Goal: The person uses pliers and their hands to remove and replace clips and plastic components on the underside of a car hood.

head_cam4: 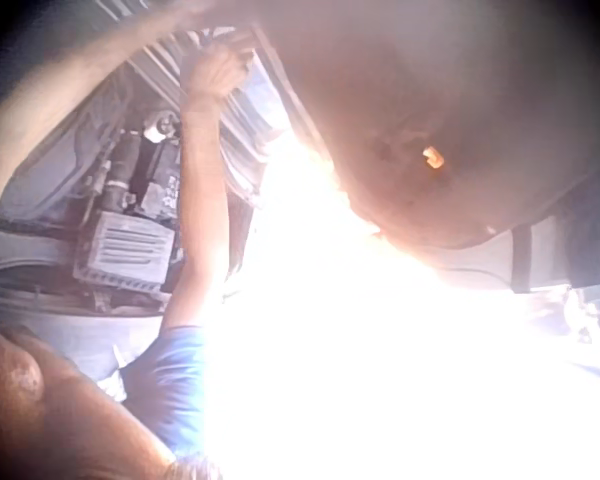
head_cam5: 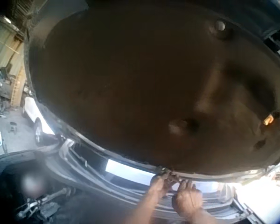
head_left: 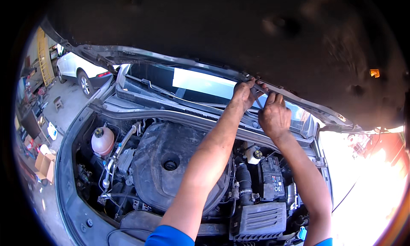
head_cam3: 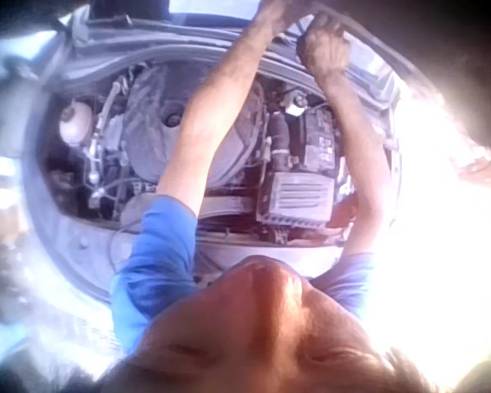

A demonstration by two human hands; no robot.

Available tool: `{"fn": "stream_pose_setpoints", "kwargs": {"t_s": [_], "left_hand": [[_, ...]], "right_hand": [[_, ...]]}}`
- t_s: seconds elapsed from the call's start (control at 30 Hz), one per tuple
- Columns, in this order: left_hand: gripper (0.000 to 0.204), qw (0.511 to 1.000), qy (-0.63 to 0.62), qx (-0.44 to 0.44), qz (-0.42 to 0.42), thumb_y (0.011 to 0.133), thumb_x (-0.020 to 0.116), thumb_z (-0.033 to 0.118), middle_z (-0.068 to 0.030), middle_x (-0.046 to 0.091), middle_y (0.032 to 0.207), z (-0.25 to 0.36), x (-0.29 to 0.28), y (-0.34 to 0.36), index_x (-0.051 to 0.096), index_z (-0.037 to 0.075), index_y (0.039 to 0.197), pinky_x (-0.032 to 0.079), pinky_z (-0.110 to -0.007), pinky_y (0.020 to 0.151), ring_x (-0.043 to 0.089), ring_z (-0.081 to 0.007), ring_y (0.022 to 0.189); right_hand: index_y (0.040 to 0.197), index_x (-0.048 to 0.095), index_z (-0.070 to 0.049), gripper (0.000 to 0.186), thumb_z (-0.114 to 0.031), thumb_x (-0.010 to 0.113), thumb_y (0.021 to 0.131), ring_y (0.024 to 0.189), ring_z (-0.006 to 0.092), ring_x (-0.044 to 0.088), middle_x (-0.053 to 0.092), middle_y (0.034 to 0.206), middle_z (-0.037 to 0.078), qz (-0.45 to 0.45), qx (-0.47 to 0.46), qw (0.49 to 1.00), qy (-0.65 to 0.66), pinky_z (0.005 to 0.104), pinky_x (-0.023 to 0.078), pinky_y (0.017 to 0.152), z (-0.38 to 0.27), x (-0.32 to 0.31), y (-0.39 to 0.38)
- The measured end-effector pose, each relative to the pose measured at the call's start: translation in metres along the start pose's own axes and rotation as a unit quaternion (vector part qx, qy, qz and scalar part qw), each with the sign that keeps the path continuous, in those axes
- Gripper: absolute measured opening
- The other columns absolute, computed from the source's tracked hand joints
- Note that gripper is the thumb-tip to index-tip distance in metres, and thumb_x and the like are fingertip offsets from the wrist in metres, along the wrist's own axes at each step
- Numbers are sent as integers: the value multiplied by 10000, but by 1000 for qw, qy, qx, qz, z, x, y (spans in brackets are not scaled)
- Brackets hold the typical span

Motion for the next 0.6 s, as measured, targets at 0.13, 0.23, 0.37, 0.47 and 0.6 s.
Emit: {"fn": "stream_pose_setpoints", "kwargs": {"t_s": [0.13, 0.23, 0.37, 0.47, 0.6], "left_hand": [[143, 978, 188, -38, 86, 931, 644, 216, -41, 585, 825, 6, -4, -14, 605, 82, 958, 576, -388, 707, 651, -218, 714], [160, 934, 320, -43, 154, 876, 708, 250, -4, 563, 733, 19, -14, -15, 641, 105, 890, 523, -310, 534, 625, -175, 627], [152, 894, 410, -54, 172, 886, 668, 241, 17, 564, 707, 28, -14, -16, 631, 94, 880, 472, -287, 494, 609, -146, 607], [144, 870, 463, -48, 164, 882, 671, 226, 15, 570, 713, 36, -14, -21, 623, 90, 879, 462, -285, 496, 611, -149, 597], [182, 899, 423, -48, 103, 897, 671, 234, -21, 590, 737, 32, 1, -23, 593, 74, 937, 491, -307, 514, 649, -180, 627]], "right_hand": [[1079, 432, 65, 468, -106, 699, 734, 968, 434, 611, 511, 1082, 266, -122, 141, 966, 178, 478, 556, 789, -10, 20, -14], [1102, 395, 85, 541, -107, 723, 717, 982, 480, 599, 487, 1107, 313, -111, 191, 932, 287, 478, 545, 820, -32, 29, -21], [1136, 390, 89, 524, -103, 694, 755, 869, 407, 648, 545, 1060, 268, -51, 221, 871, 436, 453, 566, 756, -35, 54, -24], [1150, 422, 31, 387, -85, 610, 832, 834, 319, 662, 587, 989, 204, -166, 331, 613, 698, 446, 570, 717, -42, 59, -22], [1127, 432, -31, 213, -28, 397, 917, 811, 264, 673, 644, 931, 177, -170, 343, 453, 805, 401, 559, 694, -35, 62, -27]]}}
Point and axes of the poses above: each hand's wrist, its own y-axis towards the middle knuckle, its own x-axis out of the palm, z = x × y, the point moved 6 cm from there along y, towards the middle knuckle
